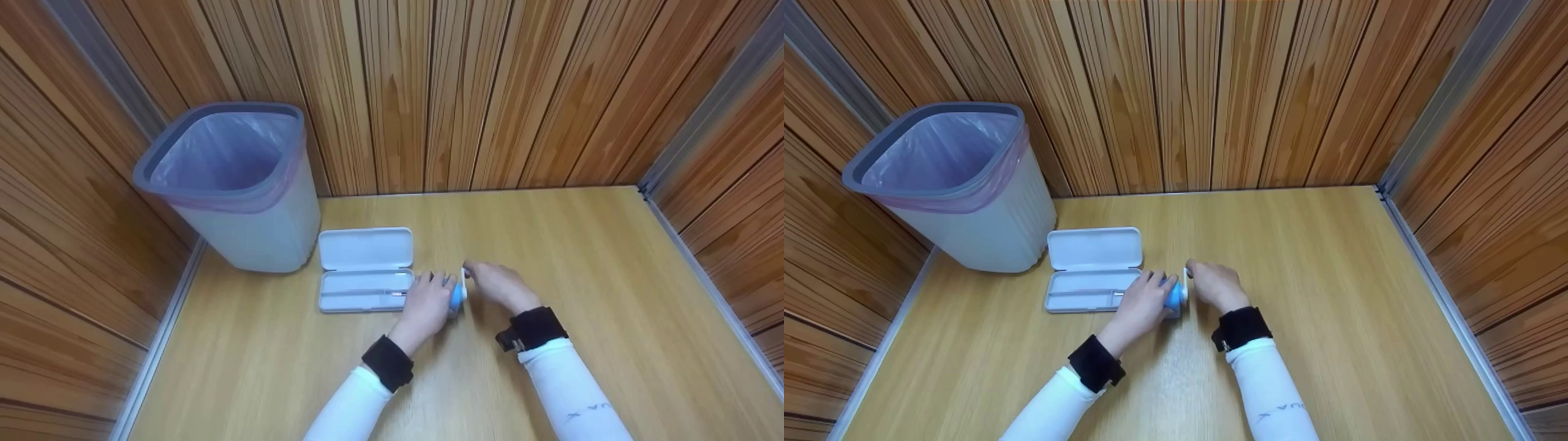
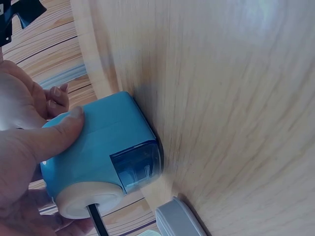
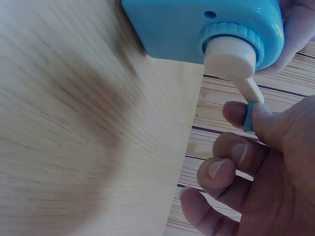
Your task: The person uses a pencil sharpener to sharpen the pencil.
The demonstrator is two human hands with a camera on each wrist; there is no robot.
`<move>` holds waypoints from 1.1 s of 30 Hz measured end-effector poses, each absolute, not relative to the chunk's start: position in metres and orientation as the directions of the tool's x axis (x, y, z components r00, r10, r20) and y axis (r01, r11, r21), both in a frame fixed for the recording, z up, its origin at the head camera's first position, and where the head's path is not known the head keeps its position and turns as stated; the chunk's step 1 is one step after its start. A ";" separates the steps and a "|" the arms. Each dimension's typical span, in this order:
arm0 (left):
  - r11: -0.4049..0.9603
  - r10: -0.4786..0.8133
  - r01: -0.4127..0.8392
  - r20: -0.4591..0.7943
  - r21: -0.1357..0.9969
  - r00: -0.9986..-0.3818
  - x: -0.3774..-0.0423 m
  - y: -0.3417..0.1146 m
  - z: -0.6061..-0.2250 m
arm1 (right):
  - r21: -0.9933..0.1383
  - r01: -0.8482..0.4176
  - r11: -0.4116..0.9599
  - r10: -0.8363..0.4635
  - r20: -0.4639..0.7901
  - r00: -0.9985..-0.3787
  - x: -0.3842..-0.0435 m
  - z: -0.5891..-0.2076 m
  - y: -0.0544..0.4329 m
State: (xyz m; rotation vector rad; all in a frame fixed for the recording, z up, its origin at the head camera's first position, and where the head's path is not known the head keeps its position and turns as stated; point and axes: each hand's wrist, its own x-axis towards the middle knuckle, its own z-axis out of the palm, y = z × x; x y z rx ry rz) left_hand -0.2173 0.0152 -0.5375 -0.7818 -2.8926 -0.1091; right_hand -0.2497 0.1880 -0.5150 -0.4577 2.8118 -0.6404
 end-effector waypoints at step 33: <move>0.861 0.484 0.505 0.212 0.059 -0.849 -0.216 0.012 -0.539 | -0.276 -0.315 0.908 -0.348 -0.078 -0.934 -0.262 -0.529 0.182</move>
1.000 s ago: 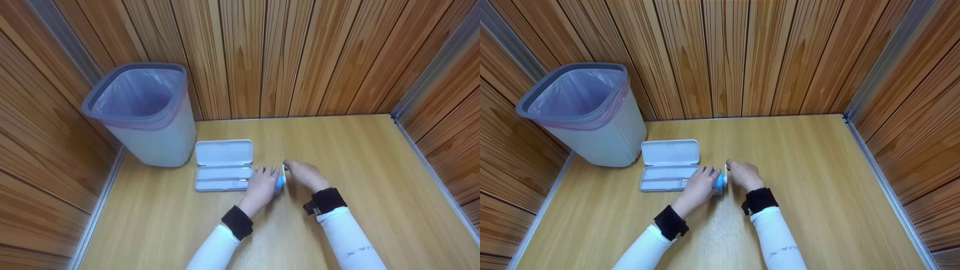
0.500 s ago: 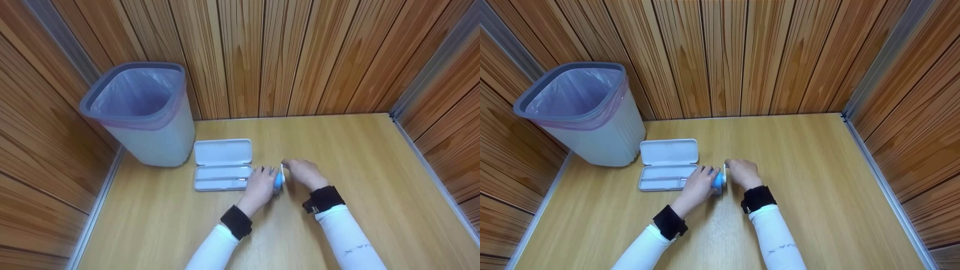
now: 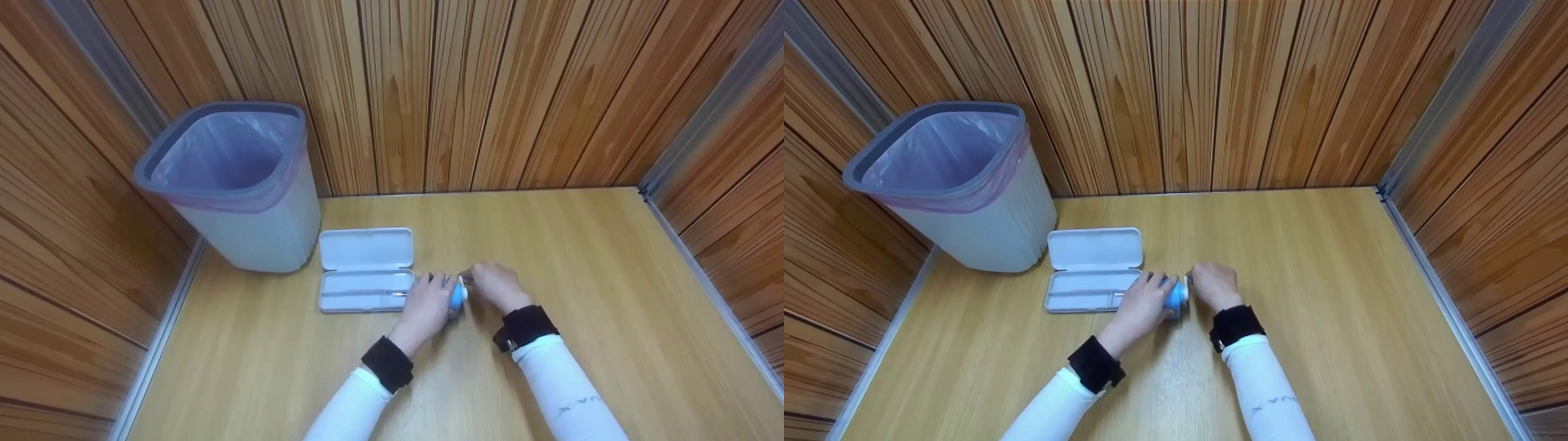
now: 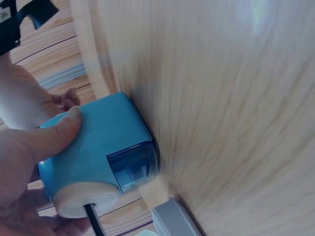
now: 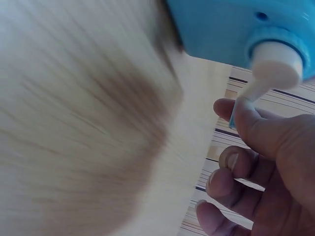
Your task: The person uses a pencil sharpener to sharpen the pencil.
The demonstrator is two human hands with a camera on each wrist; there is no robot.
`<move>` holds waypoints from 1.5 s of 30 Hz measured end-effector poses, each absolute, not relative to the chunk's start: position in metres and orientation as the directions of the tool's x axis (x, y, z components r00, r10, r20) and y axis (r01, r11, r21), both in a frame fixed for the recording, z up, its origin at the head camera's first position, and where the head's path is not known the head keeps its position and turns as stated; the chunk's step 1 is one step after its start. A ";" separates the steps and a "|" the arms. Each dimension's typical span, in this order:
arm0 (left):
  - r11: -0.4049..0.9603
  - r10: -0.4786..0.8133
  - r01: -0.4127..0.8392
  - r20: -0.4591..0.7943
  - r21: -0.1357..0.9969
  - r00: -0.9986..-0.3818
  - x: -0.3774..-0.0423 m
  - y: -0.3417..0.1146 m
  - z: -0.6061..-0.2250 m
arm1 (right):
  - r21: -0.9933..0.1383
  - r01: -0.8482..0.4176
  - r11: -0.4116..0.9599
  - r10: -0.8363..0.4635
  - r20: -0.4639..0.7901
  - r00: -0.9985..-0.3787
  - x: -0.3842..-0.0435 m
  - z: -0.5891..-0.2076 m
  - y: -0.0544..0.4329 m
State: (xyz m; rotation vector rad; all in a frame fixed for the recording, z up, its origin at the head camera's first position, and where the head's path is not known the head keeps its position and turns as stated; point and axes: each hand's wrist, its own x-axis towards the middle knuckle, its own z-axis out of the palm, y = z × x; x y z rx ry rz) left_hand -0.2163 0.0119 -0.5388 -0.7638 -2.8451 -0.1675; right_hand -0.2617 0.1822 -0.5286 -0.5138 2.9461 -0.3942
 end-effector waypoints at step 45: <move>0.889 0.452 0.458 0.110 0.032 -0.885 -0.215 0.018 -0.539 | -0.399 -0.286 0.871 -0.383 -0.187 -0.905 -0.222 -0.536 0.178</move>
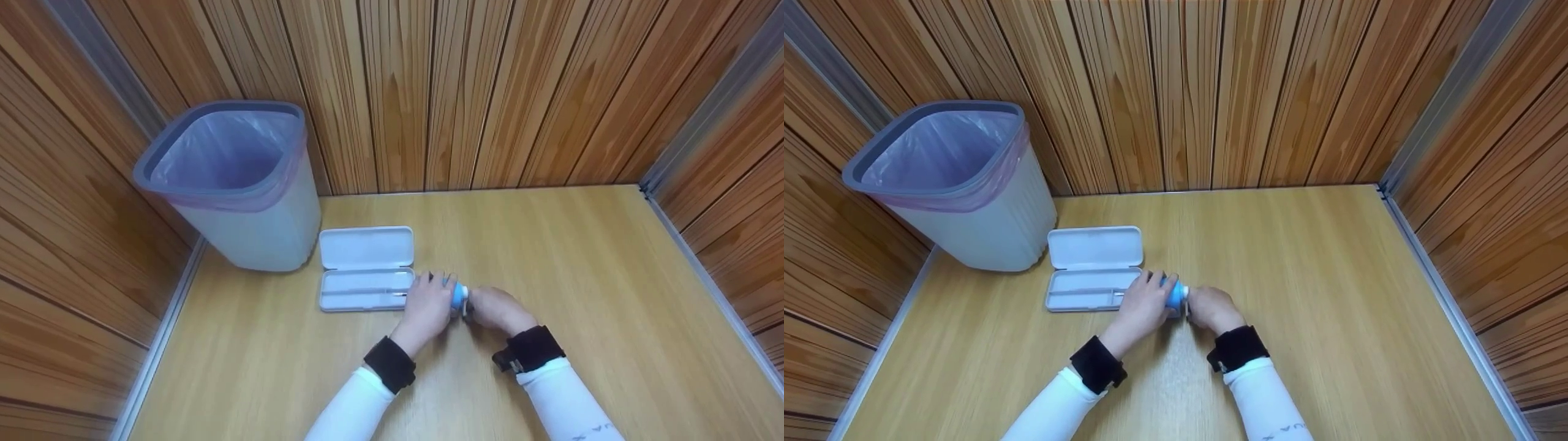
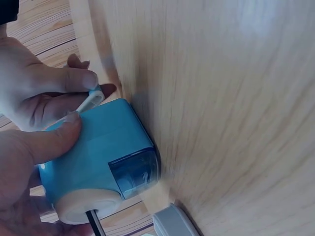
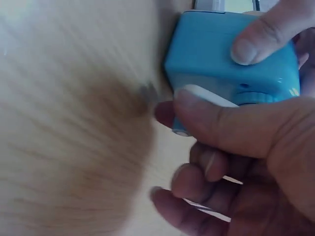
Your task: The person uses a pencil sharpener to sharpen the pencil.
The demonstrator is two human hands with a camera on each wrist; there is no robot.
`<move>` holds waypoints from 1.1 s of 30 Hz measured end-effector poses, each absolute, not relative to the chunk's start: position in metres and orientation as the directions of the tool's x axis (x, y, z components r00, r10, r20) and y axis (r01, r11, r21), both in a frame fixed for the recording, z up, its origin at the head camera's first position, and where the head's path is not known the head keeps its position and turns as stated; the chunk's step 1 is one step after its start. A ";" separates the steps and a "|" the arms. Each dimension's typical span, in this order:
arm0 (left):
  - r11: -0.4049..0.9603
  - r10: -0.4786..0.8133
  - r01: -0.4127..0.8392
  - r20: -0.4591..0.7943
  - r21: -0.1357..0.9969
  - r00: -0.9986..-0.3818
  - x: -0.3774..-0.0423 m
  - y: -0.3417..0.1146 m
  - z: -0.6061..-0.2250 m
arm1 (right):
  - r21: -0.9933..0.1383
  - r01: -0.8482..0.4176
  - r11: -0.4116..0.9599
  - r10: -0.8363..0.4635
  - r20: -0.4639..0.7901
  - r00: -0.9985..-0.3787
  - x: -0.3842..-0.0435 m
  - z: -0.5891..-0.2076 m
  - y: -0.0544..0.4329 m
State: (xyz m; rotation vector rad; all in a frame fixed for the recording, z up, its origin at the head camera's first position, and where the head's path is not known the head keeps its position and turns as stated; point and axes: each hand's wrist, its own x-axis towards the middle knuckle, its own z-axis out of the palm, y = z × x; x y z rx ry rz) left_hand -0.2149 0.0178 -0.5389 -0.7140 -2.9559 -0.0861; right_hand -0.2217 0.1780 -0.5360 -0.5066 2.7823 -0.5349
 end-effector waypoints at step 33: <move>0.891 0.442 0.452 0.149 0.034 -0.884 -0.213 0.019 -0.539 | -0.421 -0.372 0.828 -0.509 -0.285 -0.812 -0.205 -0.497 0.183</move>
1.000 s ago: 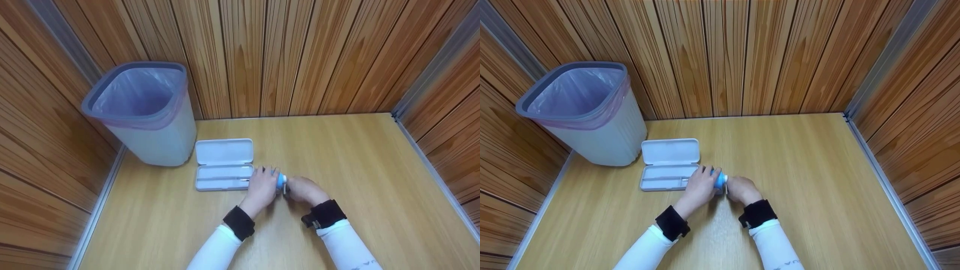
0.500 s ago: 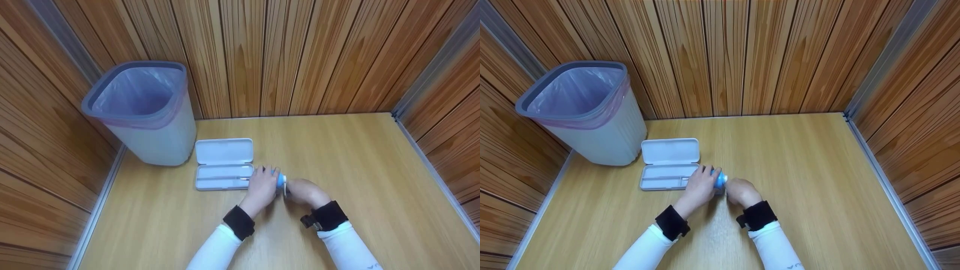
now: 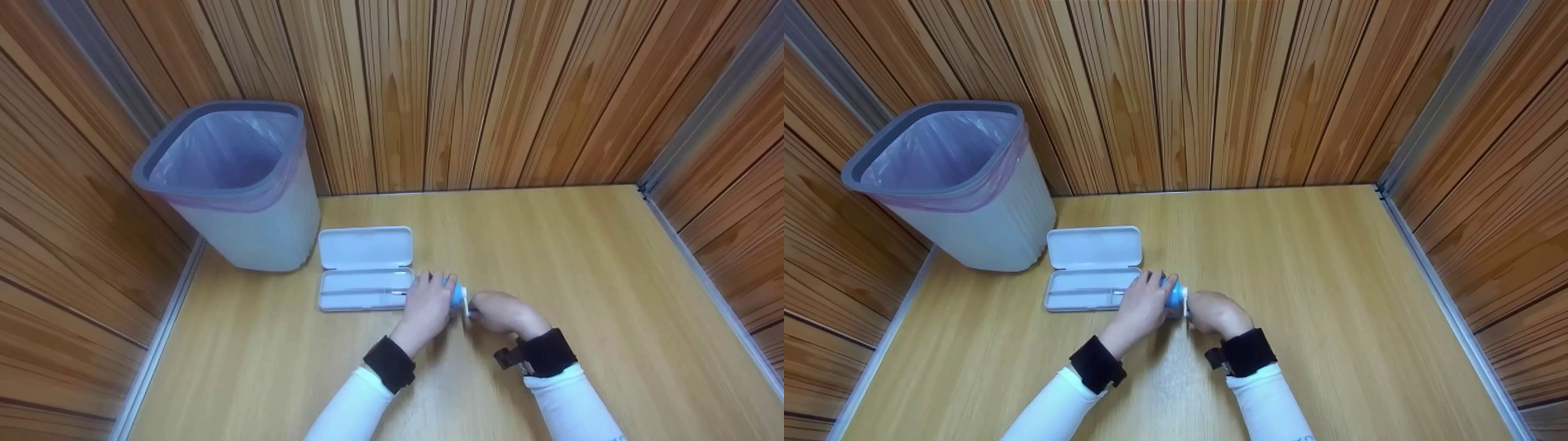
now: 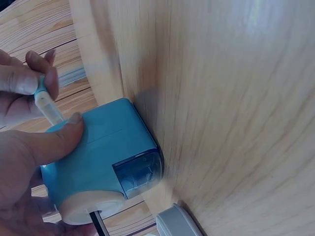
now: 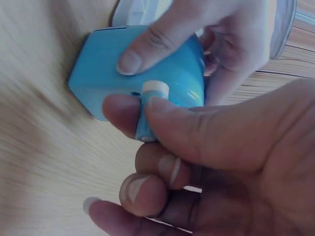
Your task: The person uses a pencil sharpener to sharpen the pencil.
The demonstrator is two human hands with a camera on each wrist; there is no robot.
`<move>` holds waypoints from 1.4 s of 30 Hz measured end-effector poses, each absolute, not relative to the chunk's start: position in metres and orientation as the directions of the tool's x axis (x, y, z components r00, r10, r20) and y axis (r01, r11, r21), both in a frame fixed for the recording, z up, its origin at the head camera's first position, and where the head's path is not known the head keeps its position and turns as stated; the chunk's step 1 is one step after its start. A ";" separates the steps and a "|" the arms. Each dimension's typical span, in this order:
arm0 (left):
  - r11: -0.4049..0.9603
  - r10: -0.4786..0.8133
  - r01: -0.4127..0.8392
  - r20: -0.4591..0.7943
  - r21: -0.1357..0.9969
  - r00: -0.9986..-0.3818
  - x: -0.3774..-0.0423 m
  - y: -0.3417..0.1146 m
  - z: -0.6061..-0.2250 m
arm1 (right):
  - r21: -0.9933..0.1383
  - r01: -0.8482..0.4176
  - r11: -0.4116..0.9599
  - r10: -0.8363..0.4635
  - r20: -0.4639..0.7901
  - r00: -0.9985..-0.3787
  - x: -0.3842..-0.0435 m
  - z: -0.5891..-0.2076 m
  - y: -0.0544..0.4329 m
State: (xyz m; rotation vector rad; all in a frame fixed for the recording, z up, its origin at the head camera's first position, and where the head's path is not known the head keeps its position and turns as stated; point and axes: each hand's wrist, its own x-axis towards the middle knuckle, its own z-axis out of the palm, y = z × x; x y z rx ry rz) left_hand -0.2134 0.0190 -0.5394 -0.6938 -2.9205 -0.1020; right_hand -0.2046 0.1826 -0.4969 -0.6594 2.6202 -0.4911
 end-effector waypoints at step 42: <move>0.876 0.465 0.480 0.194 0.037 -0.864 -0.214 0.018 -0.540 | -0.402 -0.418 0.815 -0.498 -0.117 -0.859 -0.213 -0.485 0.190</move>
